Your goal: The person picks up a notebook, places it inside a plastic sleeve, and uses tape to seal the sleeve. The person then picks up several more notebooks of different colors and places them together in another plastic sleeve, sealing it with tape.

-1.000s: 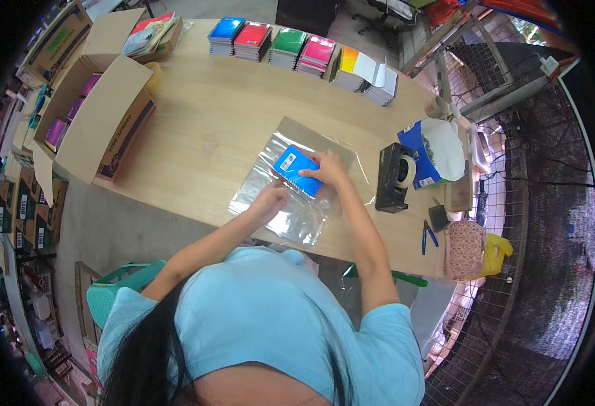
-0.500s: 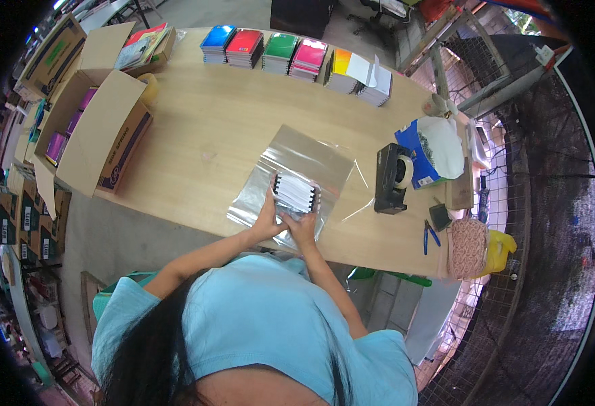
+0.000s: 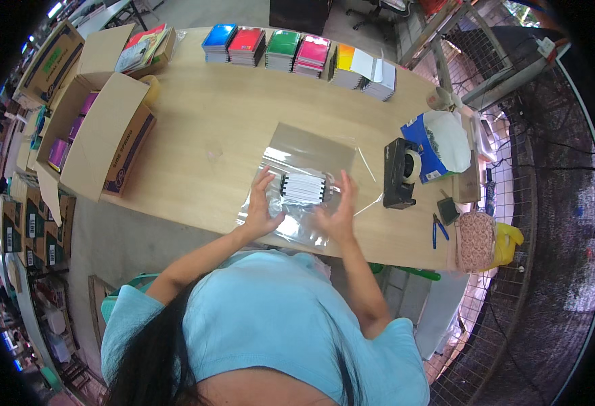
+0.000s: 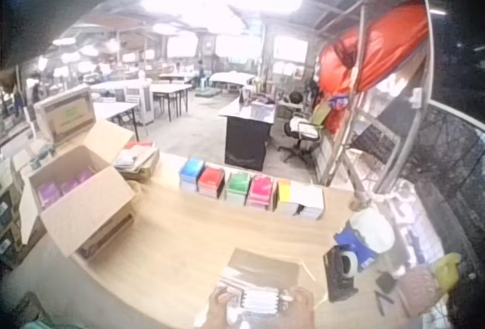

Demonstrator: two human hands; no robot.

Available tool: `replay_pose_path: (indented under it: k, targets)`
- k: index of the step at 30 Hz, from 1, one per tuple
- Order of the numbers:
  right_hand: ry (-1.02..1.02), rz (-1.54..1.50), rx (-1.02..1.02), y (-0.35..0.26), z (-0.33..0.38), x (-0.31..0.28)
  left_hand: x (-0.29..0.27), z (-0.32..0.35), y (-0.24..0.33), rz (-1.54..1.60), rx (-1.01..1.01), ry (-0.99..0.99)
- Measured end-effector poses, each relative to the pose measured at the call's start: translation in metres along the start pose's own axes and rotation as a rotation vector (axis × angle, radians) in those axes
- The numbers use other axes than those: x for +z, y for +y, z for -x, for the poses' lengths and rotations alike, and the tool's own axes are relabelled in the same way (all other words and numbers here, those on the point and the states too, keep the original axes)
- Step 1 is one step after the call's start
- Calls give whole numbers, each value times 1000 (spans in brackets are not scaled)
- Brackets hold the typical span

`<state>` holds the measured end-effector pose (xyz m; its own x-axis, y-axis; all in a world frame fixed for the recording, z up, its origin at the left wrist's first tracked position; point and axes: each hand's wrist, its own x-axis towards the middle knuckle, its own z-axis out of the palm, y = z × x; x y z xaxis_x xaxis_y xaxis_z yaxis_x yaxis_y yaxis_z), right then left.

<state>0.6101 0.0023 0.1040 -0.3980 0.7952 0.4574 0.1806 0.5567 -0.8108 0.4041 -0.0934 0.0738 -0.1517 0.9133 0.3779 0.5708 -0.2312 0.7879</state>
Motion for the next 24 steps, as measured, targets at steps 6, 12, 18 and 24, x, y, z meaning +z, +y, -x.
replay_pose_path:
  k: [6, 12, 18, 24]
  targets:
    - [-790, 555, -289, -66, -75, -53, -36, -20, -2, -186, 357, -178]
    - [-982, 547, -365, -28, -113, -47, -63, -65, 11, -391, 475, -630]
    - [-1030, 388, -311, -17, -114, -24, -63, -95, 15, -499, 567, -876]
    - [-713, 322, -493, 3, -104, -7, -55, -91, 6, -476, 555, -873]
